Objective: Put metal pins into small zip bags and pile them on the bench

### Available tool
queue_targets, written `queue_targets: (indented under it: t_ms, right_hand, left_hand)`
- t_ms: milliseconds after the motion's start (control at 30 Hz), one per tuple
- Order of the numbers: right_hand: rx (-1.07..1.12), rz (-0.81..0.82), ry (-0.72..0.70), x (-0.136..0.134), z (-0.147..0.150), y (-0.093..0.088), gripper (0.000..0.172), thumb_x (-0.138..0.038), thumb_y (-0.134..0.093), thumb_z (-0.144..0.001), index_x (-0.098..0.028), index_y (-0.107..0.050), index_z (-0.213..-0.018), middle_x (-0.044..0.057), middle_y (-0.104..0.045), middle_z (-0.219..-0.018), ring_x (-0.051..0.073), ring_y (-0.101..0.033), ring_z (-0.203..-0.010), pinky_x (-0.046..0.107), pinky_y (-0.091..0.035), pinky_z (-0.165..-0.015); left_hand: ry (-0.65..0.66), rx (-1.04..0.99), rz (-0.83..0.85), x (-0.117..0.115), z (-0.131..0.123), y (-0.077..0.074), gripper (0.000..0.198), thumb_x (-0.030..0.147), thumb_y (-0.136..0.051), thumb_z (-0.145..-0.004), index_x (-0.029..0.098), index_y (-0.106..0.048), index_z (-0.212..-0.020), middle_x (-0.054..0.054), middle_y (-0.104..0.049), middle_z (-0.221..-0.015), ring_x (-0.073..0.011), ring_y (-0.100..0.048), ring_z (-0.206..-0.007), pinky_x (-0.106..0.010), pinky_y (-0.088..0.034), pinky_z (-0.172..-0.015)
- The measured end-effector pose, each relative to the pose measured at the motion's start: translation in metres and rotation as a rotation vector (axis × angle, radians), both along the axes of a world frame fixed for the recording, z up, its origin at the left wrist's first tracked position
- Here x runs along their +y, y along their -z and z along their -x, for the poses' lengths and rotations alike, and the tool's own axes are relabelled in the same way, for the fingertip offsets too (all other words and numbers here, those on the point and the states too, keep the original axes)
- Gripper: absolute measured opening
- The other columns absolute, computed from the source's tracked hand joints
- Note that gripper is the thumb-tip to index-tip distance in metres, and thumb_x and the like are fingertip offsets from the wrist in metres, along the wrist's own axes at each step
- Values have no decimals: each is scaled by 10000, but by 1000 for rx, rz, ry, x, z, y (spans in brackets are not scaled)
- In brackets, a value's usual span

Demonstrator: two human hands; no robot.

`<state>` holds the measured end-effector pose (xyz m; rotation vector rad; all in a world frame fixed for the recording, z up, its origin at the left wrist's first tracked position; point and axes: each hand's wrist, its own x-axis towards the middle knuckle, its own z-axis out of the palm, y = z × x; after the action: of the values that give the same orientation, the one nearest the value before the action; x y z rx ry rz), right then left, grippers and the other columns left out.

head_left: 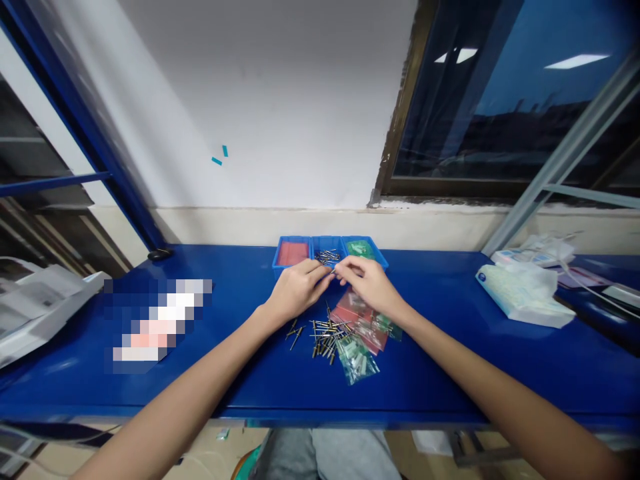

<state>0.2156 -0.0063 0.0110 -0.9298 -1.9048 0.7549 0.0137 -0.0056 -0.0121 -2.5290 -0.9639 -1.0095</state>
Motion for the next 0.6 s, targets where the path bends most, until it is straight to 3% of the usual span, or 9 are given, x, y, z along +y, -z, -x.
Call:
queue_targets:
  t_ms: [133, 300, 433, 600]
  right_hand:
    - [218, 243, -7, 6, -3, -3, 189, -388, -621, -893, -202, -650, -884, 42, -660, -795, 139, -570, -664, 256, -360, -506]
    - [310, 437, -43, 2, 7, 8, 157, -339, -697, -822, -195, -683, -881, 61, -671, -775, 132, -550, -615, 244, -322, -445]
    - [402, 551, -109, -7, 17, 14, 199, -350, -692, -830, -176, -694, -928, 61, -681, -763, 85, -478, -513, 234, -294, -430]
    - [428, 551, -179, -13, 20, 11, 213, -342, -719, -807, -174, -664, -926, 49, -665, -761, 116, -575, -619, 210, -286, -430]
  left_hand:
    - [-15, -110, -2, -1, -2, -1, 279, 294, -471, -1029, 146, -707, -1026, -86, -661, -919, -184, -612, -851, -339, -515, -796]
    - [-110, -154, -2, -6, -7, -1, 314, 313, -453, -1030, 157, -718, -964, -62, -637, -851, -158, -586, -746, -291, -477, -699]
    - [-159, -190, 21, -8, -9, 0, 337, 334, -442, -1036, 161, -710, -929, -46, -646, -795, -145, -586, -707, -258, -439, -635]
    - [-136, -254, 82, -9, -10, 0, 327, 350, -465, -1028, 171, -709, -904, -29, -640, -752, -133, -570, -665, -248, -405, -608]
